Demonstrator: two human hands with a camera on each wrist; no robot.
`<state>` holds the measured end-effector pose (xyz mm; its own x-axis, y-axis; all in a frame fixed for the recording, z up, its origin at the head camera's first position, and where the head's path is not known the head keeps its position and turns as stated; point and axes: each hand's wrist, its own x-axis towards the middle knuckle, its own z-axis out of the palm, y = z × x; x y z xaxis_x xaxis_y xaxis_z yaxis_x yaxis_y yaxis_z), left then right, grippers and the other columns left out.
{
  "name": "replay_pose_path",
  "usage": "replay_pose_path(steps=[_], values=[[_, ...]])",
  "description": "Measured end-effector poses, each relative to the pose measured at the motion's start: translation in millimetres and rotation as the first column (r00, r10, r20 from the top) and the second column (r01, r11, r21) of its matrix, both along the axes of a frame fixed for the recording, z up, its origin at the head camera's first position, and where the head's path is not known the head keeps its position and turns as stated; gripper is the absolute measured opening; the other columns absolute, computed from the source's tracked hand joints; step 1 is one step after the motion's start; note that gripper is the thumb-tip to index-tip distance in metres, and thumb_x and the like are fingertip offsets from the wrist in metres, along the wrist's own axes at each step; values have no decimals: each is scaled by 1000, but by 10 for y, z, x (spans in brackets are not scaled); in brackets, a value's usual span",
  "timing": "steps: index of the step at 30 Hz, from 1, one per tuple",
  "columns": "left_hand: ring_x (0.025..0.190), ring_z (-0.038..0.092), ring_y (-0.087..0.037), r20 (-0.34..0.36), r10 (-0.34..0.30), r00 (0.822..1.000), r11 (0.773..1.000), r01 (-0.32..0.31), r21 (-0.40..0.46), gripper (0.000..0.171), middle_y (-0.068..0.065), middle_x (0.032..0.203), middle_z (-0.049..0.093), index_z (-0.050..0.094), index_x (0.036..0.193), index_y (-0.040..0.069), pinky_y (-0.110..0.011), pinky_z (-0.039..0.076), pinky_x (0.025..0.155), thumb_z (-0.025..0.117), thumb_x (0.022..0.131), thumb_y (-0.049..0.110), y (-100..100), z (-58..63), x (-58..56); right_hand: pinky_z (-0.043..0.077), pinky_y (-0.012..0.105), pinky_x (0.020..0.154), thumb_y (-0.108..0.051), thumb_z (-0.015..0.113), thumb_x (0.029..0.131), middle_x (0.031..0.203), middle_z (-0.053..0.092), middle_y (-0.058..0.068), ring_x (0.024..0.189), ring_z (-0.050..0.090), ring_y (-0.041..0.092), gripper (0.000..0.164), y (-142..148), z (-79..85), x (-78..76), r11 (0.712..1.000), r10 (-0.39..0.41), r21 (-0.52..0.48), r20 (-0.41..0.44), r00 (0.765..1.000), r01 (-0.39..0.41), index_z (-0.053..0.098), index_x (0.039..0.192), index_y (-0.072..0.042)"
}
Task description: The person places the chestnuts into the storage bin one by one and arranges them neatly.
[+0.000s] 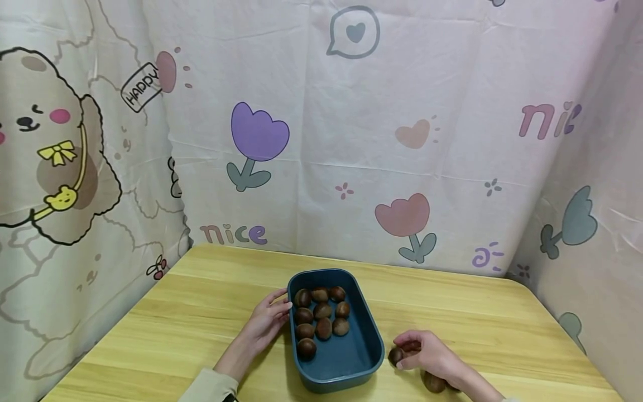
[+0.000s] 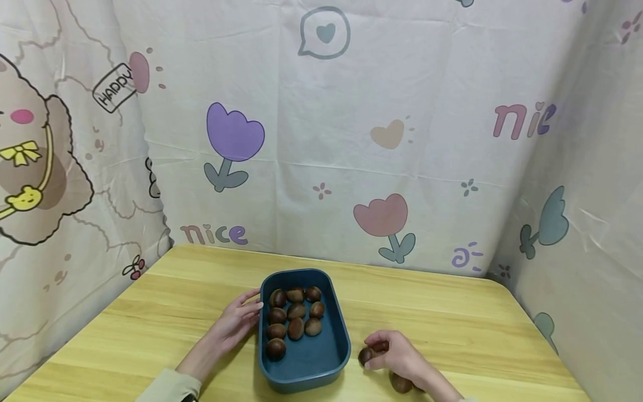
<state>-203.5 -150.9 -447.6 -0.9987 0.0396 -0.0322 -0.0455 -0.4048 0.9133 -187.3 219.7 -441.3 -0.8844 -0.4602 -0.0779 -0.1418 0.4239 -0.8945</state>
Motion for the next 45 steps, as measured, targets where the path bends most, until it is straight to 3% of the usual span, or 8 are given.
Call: replay_pose_path(steps=[13,25,45], values=[[84,53,-14,10,5,1000,1000,-5,-4,48,-10,104,54,32,138,-9,-25,46,77,52,94,-3,-12,-35,-5,49,28,72,-5,82,73,94,64,6,85,59,22,44,-36,-2,-4,999,23,34,-3,1000,-23,62,110,8],[85,54,-14,12,-4,1000,1000,4,-2,50,-9,106,57,30,139,-9,-25,46,77,52,95,-2,-21,-31,11,46,25,69,-7,81,74,91,66,5,80,58,20,33,-33,22,-50,989,98,116,-89,991,-87,67,102,3],[84,54,-14,0,2,1000,1000,-2,-8,48,-9,102,56,33,138,-10,-25,46,77,52,94,-3,-1,-22,-11,48,26,72,-8,79,73,91,66,4,85,58,22,36,-90,311,-209,987,75,153,-187,979,-46,67,105,5]])
